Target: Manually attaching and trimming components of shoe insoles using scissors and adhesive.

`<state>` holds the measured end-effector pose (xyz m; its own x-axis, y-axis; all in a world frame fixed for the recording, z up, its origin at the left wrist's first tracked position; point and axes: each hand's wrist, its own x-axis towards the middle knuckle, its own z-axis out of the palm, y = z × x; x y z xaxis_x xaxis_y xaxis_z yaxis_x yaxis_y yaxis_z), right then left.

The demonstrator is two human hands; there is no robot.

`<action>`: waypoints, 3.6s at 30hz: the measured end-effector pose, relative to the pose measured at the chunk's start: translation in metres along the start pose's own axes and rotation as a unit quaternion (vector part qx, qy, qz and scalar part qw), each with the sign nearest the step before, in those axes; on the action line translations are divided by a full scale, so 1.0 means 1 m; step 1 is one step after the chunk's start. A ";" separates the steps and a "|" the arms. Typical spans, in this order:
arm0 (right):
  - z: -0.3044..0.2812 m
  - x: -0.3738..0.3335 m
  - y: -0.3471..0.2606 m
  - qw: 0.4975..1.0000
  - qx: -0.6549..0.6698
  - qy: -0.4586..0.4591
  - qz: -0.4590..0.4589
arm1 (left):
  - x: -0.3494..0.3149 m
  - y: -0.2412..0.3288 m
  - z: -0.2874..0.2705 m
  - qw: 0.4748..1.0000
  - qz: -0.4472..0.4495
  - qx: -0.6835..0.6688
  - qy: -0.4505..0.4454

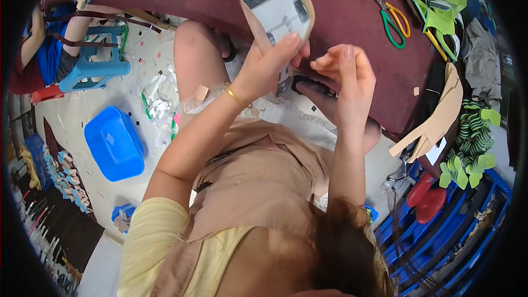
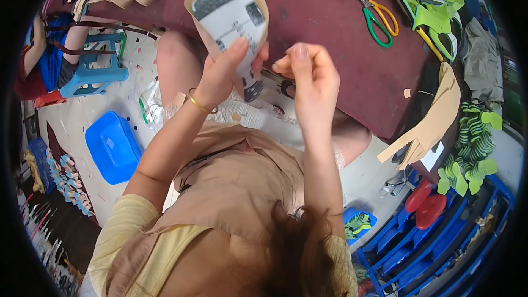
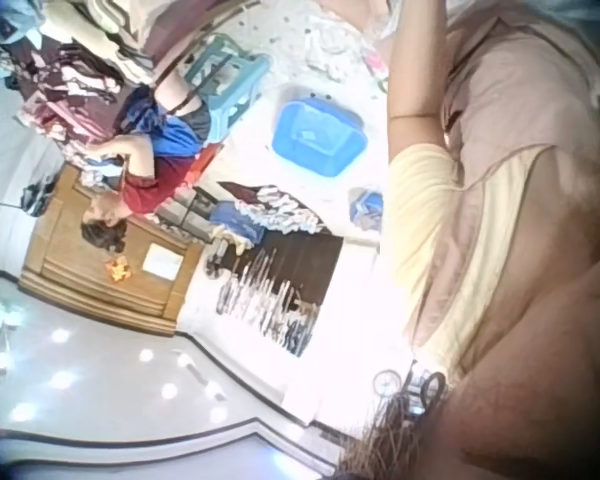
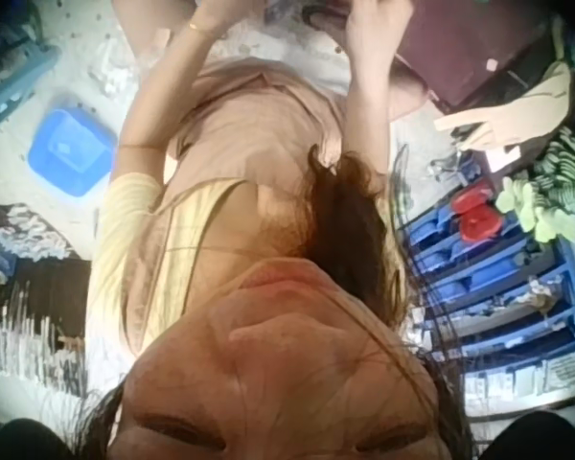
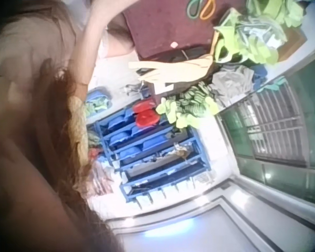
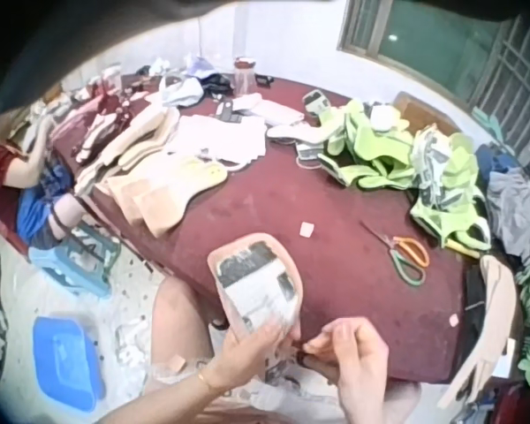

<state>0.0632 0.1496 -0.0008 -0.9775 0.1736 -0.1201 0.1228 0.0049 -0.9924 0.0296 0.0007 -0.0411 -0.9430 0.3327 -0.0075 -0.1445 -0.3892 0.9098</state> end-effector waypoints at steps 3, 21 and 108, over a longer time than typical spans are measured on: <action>-0.001 0.013 -0.008 0.994 -0.039 -0.092 0.043 | -0.010 0.001 0.004 0.998 0.013 -0.026 -0.054; 0.007 0.009 -0.004 0.958 0.266 -0.059 0.084 | -0.013 0.000 0.011 0.961 -0.046 -0.240 -0.128; -0.155 0.136 0.025 0.800 -0.577 -0.015 -0.168 | 0.015 0.024 -0.007 0.861 -0.392 -0.310 0.094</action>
<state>-0.0396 0.3260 -0.0375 -0.9902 -0.0520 0.1296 -0.0877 0.9538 -0.2874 0.0095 -0.0096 -0.0222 -0.5061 0.5792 -0.6391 -0.8361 -0.5113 0.1987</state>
